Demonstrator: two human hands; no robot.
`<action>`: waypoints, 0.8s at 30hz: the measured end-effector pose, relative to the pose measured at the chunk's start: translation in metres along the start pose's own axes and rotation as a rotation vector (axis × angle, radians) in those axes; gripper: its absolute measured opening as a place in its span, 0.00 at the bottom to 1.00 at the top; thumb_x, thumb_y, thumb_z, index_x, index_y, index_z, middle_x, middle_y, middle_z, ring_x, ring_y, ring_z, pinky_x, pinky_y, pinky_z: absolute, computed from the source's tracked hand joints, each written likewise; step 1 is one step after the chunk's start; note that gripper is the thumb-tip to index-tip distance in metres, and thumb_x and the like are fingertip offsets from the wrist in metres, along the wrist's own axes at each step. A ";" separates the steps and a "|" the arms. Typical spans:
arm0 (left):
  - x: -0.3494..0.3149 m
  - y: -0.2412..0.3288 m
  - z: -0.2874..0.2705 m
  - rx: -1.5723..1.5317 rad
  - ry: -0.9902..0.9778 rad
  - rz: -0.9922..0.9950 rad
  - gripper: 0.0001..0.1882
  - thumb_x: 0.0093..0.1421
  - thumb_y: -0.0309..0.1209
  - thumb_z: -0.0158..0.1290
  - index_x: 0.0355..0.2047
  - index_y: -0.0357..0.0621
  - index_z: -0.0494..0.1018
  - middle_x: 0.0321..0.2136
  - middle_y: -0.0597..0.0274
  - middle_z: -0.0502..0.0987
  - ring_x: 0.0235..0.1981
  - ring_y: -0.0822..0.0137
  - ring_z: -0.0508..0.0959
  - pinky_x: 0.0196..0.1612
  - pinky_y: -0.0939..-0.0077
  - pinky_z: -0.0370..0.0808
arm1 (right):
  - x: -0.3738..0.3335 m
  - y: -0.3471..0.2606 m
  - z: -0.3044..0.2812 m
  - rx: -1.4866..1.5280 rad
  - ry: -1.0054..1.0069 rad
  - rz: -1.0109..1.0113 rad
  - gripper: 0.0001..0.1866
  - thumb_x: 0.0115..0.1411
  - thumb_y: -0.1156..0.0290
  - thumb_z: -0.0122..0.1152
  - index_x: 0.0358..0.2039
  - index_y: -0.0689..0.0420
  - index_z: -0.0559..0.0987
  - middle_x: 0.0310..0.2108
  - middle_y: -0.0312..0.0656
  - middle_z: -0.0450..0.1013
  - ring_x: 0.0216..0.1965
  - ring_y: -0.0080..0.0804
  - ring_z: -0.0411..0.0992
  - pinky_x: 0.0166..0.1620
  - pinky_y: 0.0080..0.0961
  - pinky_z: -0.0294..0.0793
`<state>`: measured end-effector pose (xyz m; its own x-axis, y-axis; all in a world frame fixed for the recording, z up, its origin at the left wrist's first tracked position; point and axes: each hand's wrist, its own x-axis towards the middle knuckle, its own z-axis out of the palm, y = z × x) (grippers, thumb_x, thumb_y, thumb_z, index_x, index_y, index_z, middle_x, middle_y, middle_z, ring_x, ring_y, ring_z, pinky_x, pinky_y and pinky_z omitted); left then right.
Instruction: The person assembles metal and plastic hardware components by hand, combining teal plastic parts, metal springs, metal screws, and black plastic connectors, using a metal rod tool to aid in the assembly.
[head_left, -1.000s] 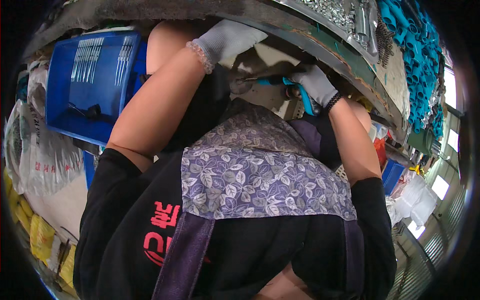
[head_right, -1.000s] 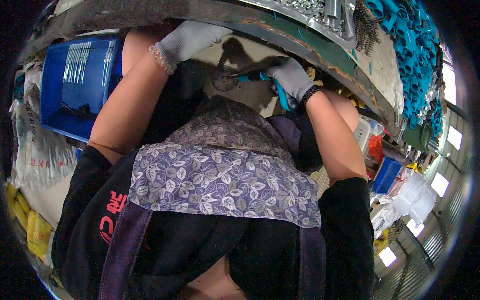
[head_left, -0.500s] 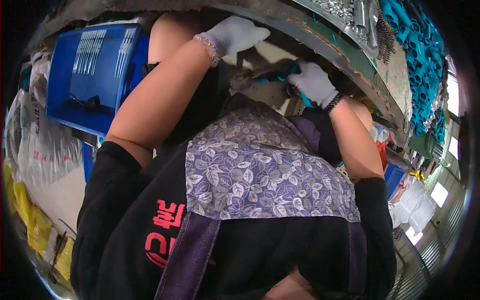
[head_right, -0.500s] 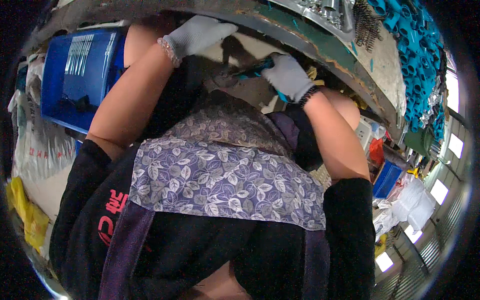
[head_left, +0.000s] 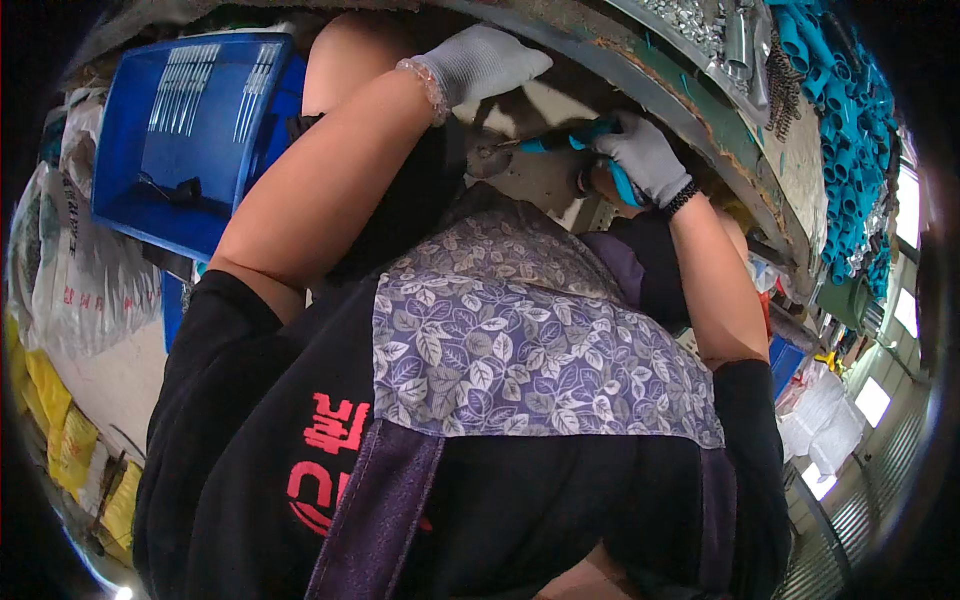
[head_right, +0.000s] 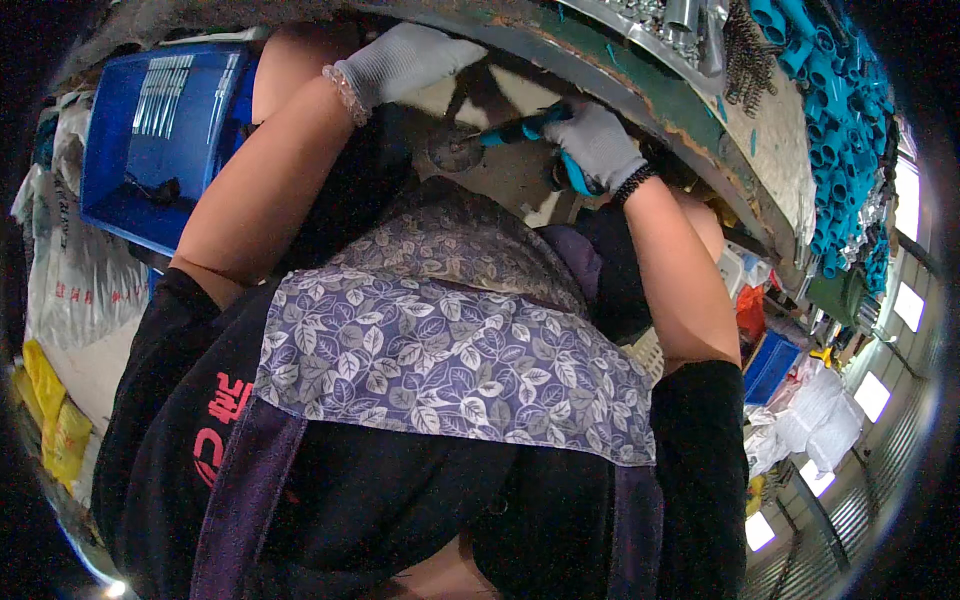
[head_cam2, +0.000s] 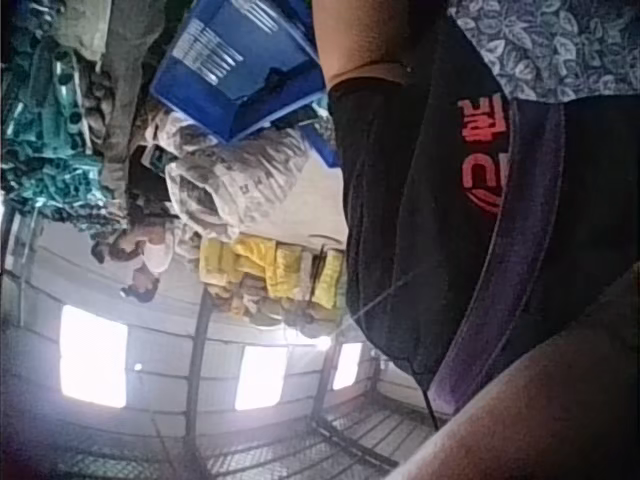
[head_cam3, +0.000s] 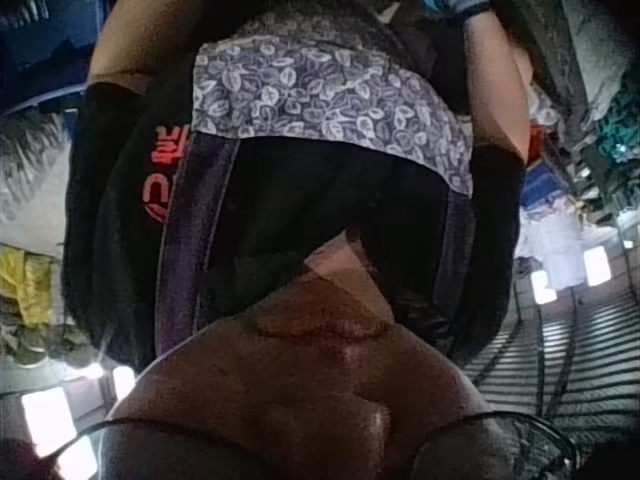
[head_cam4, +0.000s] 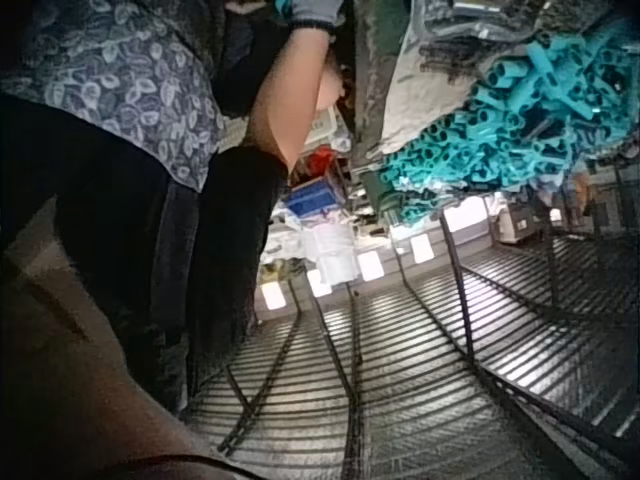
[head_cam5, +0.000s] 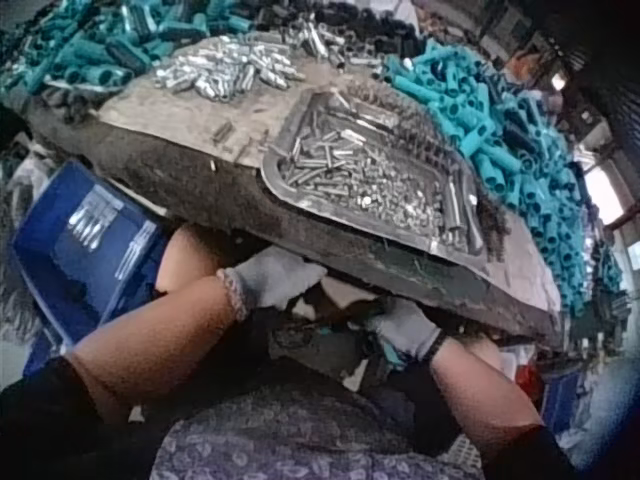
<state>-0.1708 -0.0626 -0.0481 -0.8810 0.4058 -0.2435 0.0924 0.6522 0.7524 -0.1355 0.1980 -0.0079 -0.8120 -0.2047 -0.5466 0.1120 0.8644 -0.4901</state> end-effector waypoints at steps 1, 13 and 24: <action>-0.001 -0.002 -0.001 0.001 0.002 0.001 0.28 0.63 0.52 0.45 0.47 0.39 0.77 0.46 0.41 0.78 0.50 0.45 0.77 0.54 0.61 0.71 | 0.006 0.001 0.001 -0.109 -0.045 -0.076 0.26 0.50 0.58 0.66 0.45 0.63 0.79 0.35 0.54 0.79 0.41 0.47 0.78 0.47 0.36 0.75; 0.012 0.026 0.082 0.042 -0.054 0.150 0.24 0.66 0.45 0.44 0.46 0.33 0.73 0.38 0.32 0.78 0.39 0.35 0.78 0.46 0.48 0.74 | -0.001 -0.006 0.035 -0.516 -0.182 -0.391 0.23 0.53 0.50 0.61 0.28 0.60 0.83 0.30 0.56 0.79 0.34 0.54 0.77 0.40 0.46 0.75; 0.044 -0.050 0.176 0.340 0.298 0.121 0.18 0.64 0.37 0.47 0.47 0.39 0.77 0.40 0.39 0.80 0.38 0.49 0.82 0.38 0.52 0.77 | 0.015 0.004 0.088 -0.196 0.090 -0.270 0.21 0.62 0.53 0.52 0.51 0.47 0.80 0.44 0.50 0.79 0.44 0.53 0.77 0.47 0.43 0.77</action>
<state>-0.1324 0.0348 -0.2039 -0.9447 0.3228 0.0576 0.3059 0.8045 0.5091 -0.0968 0.1583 -0.0777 -0.8457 -0.4045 -0.3481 -0.2195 0.8582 -0.4641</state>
